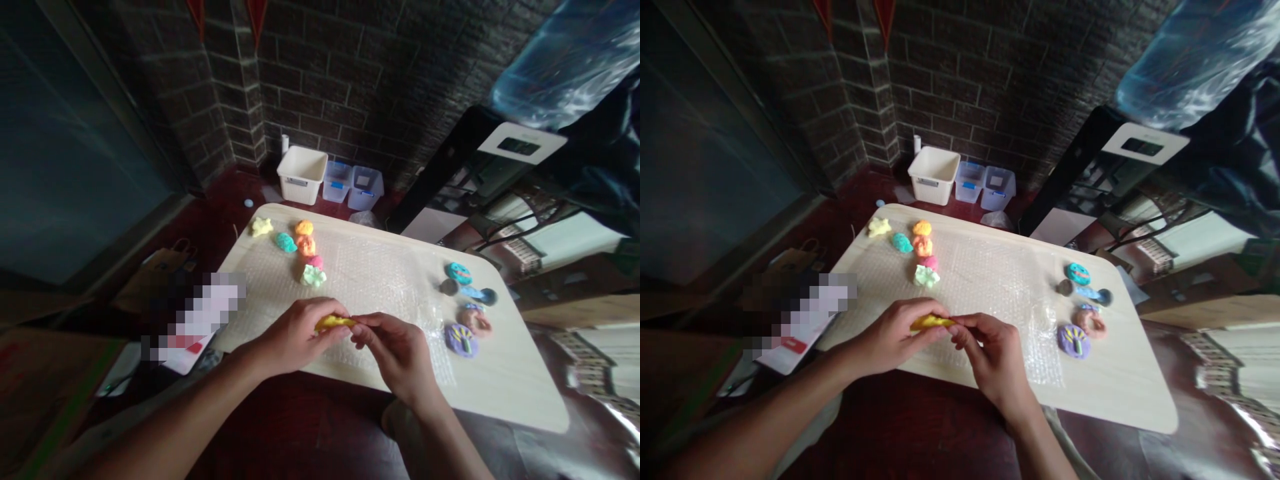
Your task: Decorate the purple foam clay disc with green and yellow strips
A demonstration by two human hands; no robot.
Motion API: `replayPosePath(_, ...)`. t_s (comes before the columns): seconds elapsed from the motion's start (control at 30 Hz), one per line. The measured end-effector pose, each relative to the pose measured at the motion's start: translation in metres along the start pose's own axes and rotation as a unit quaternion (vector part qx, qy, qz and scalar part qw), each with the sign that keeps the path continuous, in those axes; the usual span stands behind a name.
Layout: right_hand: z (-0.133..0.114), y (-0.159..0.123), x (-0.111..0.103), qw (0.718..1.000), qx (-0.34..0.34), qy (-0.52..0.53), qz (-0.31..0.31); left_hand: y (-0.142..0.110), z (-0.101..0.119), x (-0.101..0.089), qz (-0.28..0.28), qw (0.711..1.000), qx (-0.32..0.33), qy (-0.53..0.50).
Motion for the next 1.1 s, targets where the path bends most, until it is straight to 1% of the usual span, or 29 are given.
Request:
replayPosePath(0.13,-0.001,0.0,0.005,0.998,0.017,0.057,-0.007,-0.004,-0.001,-0.005,0.012,0.999,0.027,0.011)
replayPosePath(0.23,-0.003,0.0,0.008,0.997,0.008,0.075,-0.022,-0.007,-0.002,-0.008,0.023,0.999,0.036,-0.003)
replayPosePath(0.27,-0.004,0.0,0.009,0.997,-0.002,0.066,-0.027,-0.007,-0.002,-0.008,0.027,0.999,0.037,-0.004)
replayPosePath(0.33,-0.008,0.0,0.008,0.999,-0.03,0.018,-0.038,-0.009,-0.001,-0.009,0.028,0.999,0.032,0.006)
replayPosePath(0.43,-0.015,0.0,0.006,0.992,-0.068,-0.094,-0.051,-0.011,0.002,-0.01,0.005,0.999,0.017,0.032)
replayPosePath(0.5,-0.019,-0.001,0.005,0.987,-0.076,-0.132,-0.054,-0.012,0.005,-0.009,-0.003,0.999,0.013,0.038)
replayPosePath(0.73,-0.017,-0.002,0.003,0.99,-0.056,-0.118,-0.053,-0.014,0.005,-0.009,0.005,0.999,0.009,0.045)
replayPosePath(0.9,-0.017,-0.002,0.002,0.986,-0.074,-0.139,-0.048,-0.013,0.005,-0.009,0.002,1.0,-0.004,0.026)
replayPosePath(1.1,-0.019,-0.003,0.004,0.985,-0.072,-0.149,-0.043,-0.014,0.002,-0.008,-0.006,1.0,-0.008,0.026)
Point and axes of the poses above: each hand's wrist, its own y-axis towards the middle knuckle, its own x-axis out of the palm, z = x × y, the point moved 1 cm from there along y, towards the middle knuckle, and after that the axes turned 1 degree about z, right-handed, at the moved point
